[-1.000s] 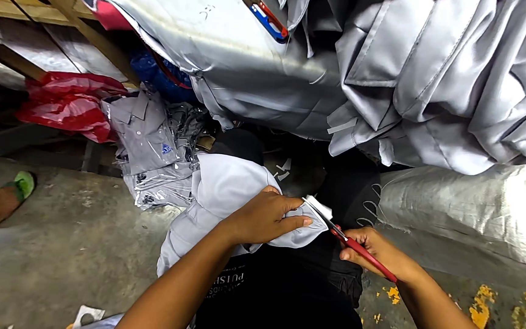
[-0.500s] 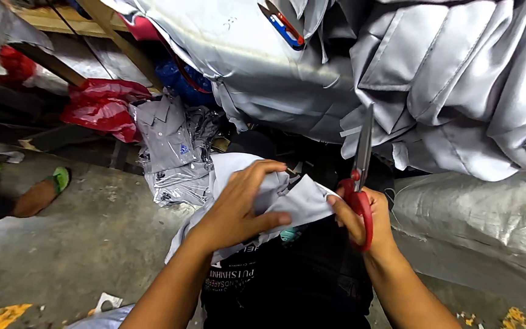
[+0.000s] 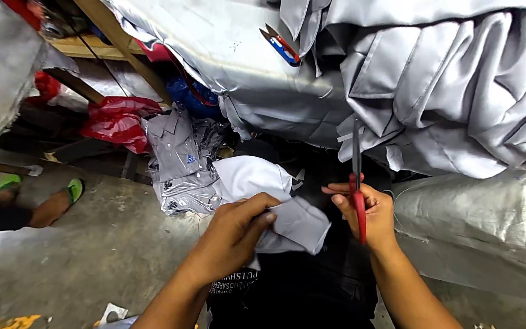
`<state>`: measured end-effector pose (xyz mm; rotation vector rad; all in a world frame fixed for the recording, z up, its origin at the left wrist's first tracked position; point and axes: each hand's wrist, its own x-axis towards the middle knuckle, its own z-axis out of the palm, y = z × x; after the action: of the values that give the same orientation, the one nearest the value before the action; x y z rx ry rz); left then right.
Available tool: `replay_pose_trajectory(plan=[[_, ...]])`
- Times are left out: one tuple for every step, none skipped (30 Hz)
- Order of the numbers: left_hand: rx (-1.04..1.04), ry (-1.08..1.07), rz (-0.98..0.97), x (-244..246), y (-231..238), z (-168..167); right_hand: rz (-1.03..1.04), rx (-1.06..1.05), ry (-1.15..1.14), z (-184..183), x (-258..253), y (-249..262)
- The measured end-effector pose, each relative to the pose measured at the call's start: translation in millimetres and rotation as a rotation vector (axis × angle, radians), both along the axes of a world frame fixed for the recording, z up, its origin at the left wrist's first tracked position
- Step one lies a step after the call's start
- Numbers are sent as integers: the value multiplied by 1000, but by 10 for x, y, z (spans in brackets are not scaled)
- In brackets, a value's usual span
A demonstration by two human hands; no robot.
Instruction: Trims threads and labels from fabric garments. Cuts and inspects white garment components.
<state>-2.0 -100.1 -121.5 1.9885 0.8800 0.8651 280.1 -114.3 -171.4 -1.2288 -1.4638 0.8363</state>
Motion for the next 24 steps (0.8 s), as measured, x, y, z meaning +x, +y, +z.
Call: replay_pose_trajectory(plan=[[-59,-81,1,105,14,42,87,35,126,15,-43,27],[-122,-171,22,219,24,92,180,54,223,27,-111,49],[-183,-261,51,326,40,138,258,65,288,42,-196,59],[-234,-326,82,411,69,174,302,73,325,64,-280,59],[-270,-361,104,453,110,192,294,76,327,88,-354,52],[-280,-363,112,451,157,193,251,75,306,99,-398,47],[-257,-326,105,412,207,179,206,70,261,110,-393,55],[-202,-254,72,343,257,158,184,57,216,118,-338,71],[-128,-155,20,259,298,136,193,32,171,120,-254,84],[-57,-32,-46,179,329,133,233,3,129,111,-161,94],[4,98,-112,114,344,148,275,-20,78,87,-82,95],[65,250,-160,60,345,176,302,-38,22,48,-28,81],[132,402,-184,20,342,203,306,-47,-24,7,-1,55],[195,519,-175,1,341,217,288,-50,-48,-19,3,26],[251,590,-125,-4,340,209,258,-40,-42,-23,-15,-5],[322,606,-16,2,335,167,230,-17,-13,-4,-58,-35],[400,572,149,15,324,96,217,17,26,35,-125,-65],[460,490,349,38,311,5,226,54,53,81,-206,-98],[489,378,548,61,307,-103,248,91,56,124,-300,-130],[467,268,705,62,311,-205,265,121,27,160,-400,-162],[402,196,834,45,307,-277,268,151,-26,192,-491,-184],[315,138,930,24,284,-316,253,185,-86,216,-573,-193],[197,85,966,2,214,-320,230,214,-132,230,-642,-200],[16,-3,942,3,79,-271,212,230,-155,235,-696,-206]])
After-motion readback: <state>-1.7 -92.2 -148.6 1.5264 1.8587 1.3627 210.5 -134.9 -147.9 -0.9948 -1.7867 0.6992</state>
